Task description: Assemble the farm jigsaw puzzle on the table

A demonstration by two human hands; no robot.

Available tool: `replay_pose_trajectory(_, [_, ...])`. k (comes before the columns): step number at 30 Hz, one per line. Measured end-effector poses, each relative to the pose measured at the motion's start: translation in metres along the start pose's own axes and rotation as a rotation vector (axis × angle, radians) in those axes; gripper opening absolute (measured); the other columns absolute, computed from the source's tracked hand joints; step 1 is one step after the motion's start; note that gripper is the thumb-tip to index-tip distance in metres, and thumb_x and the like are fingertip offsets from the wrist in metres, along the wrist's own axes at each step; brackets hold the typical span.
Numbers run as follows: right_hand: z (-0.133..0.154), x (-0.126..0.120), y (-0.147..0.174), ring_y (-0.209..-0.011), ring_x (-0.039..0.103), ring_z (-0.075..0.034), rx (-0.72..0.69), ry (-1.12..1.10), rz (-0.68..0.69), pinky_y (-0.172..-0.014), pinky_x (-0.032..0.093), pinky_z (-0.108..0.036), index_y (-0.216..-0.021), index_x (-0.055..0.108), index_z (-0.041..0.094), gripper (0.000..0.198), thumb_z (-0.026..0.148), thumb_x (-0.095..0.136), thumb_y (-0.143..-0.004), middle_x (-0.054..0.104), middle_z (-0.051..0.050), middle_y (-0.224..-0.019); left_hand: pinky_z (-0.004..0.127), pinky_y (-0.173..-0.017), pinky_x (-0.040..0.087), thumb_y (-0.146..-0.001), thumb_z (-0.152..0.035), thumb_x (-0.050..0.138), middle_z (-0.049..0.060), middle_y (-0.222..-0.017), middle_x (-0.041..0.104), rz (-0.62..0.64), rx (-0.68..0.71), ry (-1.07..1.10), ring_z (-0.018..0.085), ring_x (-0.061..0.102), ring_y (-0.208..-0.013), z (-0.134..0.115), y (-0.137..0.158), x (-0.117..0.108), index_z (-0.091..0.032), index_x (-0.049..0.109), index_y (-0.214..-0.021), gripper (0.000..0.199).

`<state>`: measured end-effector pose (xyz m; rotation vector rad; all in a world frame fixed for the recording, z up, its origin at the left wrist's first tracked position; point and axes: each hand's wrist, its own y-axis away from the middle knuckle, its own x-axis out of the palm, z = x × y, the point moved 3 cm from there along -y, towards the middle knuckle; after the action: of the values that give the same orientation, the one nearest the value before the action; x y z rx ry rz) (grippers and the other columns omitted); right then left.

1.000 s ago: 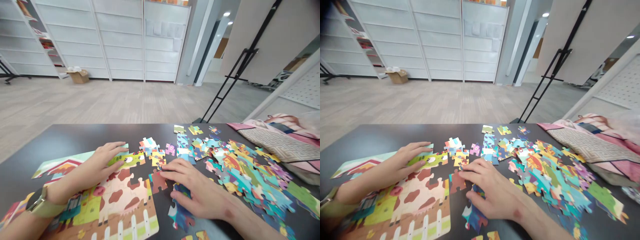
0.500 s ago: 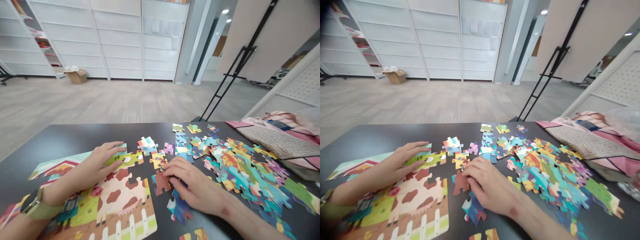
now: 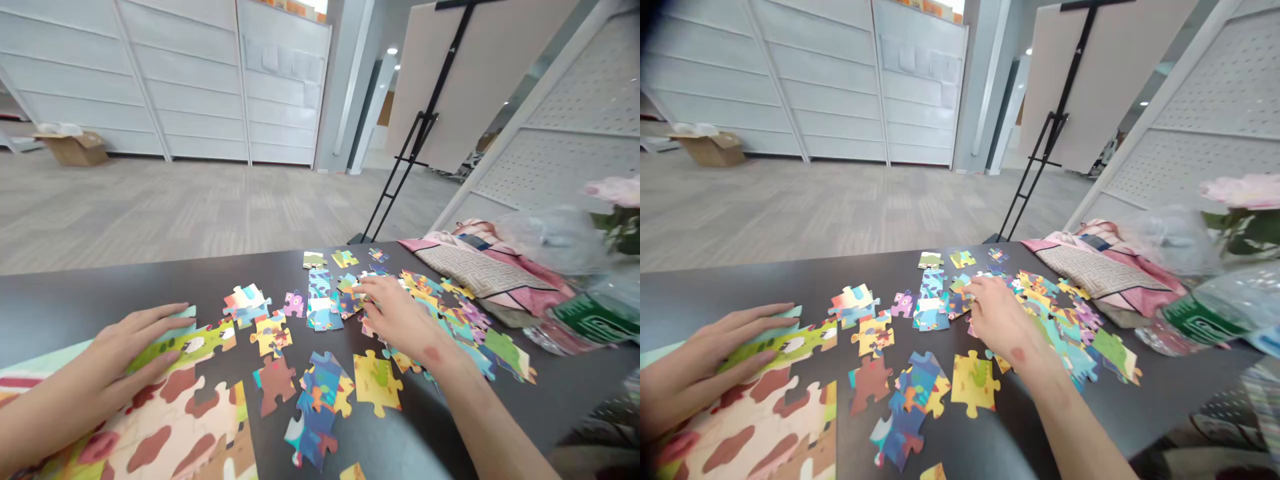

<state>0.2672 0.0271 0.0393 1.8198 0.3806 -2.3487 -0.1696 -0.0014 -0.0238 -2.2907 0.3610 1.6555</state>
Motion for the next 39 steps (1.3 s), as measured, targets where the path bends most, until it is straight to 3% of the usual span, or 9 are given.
replay_pose_trajectory(4, [0.015, 0.013, 0.004, -0.130, 0.054, -0.029, -0.151, -0.107, 0.096, -0.109, 0.044, -0.050, -0.110, 0.075, 0.022, 0.044, 0.001, 0.054, -0.078, 0.065, -0.010, -0.133, 0.050, -0.114, 0.041, -0.098, -0.059, 0.041, -0.002, -0.152, 0.051, -0.067, -0.026, 0.029, 0.032, 0.047, -0.138, -0.001, 0.000, 0.002, -0.039, 0.059, -0.136, 0.046])
replay_pose_trajectory(8, [0.013, 0.013, 0.005, -0.121, 0.058, -0.023, -0.151, -0.246, 0.133, -0.100, 0.050, -0.040, -0.100, 0.070, 0.021, 0.034, 0.000, 0.056, -0.077, 0.068, -0.007, -0.123, 0.046, -0.115, 0.042, -0.097, -0.059, 0.044, -0.004, -0.151, 0.053, -0.045, -0.022, 0.023, 0.031, 0.049, -0.138, -0.005, -0.001, -0.003, -0.040, 0.060, -0.136, 0.046])
replay_pose_trajectory(11, [0.016, 0.008, 0.007, -0.111, 0.060, -0.023, -0.135, -0.294, 0.166, -0.094, 0.050, -0.038, -0.103, 0.066, 0.022, 0.027, 0.010, 0.065, -0.078, 0.067, -0.005, -0.115, 0.044, -0.115, 0.043, -0.097, -0.055, 0.047, -0.005, -0.152, 0.052, -0.008, -0.016, 0.008, 0.031, 0.050, -0.138, -0.008, -0.001, -0.007, -0.041, 0.060, -0.136, 0.044])
replay_pose_trajectory(15, [0.031, -0.001, 0.010, -0.107, 0.058, -0.023, -0.147, -0.361, 0.209, -0.091, 0.050, -0.038, -0.111, 0.062, 0.023, 0.039, 0.021, 0.073, -0.074, 0.064, -0.005, -0.116, 0.046, -0.115, 0.044, -0.097, -0.053, 0.048, -0.004, -0.152, 0.052, -0.007, -0.012, 0.011, 0.031, 0.050, -0.138, -0.010, -0.001, -0.009, -0.041, 0.061, -0.135, 0.042])
replay_pose_trajectory(26, [0.035, -0.026, 0.007, -0.101, 0.060, -0.020, -0.303, -0.775, -0.097, -0.084, 0.051, -0.035, -0.104, 0.067, 0.026, 0.021, 0.027, 0.069, -0.083, 0.062, -0.004, -0.111, 0.050, -0.115, 0.042, -0.098, -0.052, 0.049, 0.000, -0.155, 0.049, 0.014, -0.028, 0.026, 0.033, 0.047, -0.140, -0.009, -0.002, -0.008, -0.040, 0.058, -0.139, 0.043])
replay_pose_trajectory(33, [0.011, -0.037, 0.007, -0.110, 0.060, -0.025, -0.210, -1.015, -0.342, -0.091, 0.050, -0.039, -0.105, 0.068, 0.026, 0.026, 0.042, 0.071, -0.085, 0.067, -0.007, -0.111, 0.048, -0.113, 0.044, -0.097, -0.054, 0.048, -0.001, -0.153, 0.051, -0.035, -0.021, 0.025, 0.032, 0.050, -0.138, -0.007, -0.002, -0.005, -0.039, 0.060, -0.137, 0.045])
replay_pose_trajectory(36, [0.016, -0.034, 0.006, -0.106, 0.062, -0.023, -0.235, -0.989, -0.254, -0.091, 0.050, -0.038, -0.103, 0.070, 0.026, 0.021, 0.039, 0.070, -0.086, 0.069, -0.005, -0.109, 0.047, -0.114, 0.044, -0.096, -0.054, 0.049, -0.001, -0.152, 0.052, -0.031, -0.018, 0.034, 0.032, 0.050, -0.137, -0.007, -0.003, -0.005, -0.039, 0.061, -0.135, 0.044])
replay_pose_trajectory(39, [0.033, -0.024, 0.007, -0.099, 0.065, -0.020, -0.311, -0.810, -0.022, -0.088, 0.050, -0.037, -0.103, 0.074, 0.027, 0.018, 0.031, 0.070, -0.086, 0.072, -0.002, -0.106, 0.047, -0.115, 0.042, -0.098, -0.052, 0.049, -0.001, -0.153, 0.051, 0.009, -0.014, 0.029, 0.032, 0.048, -0.139, -0.009, -0.003, -0.006, -0.039, 0.060, -0.137, 0.042])
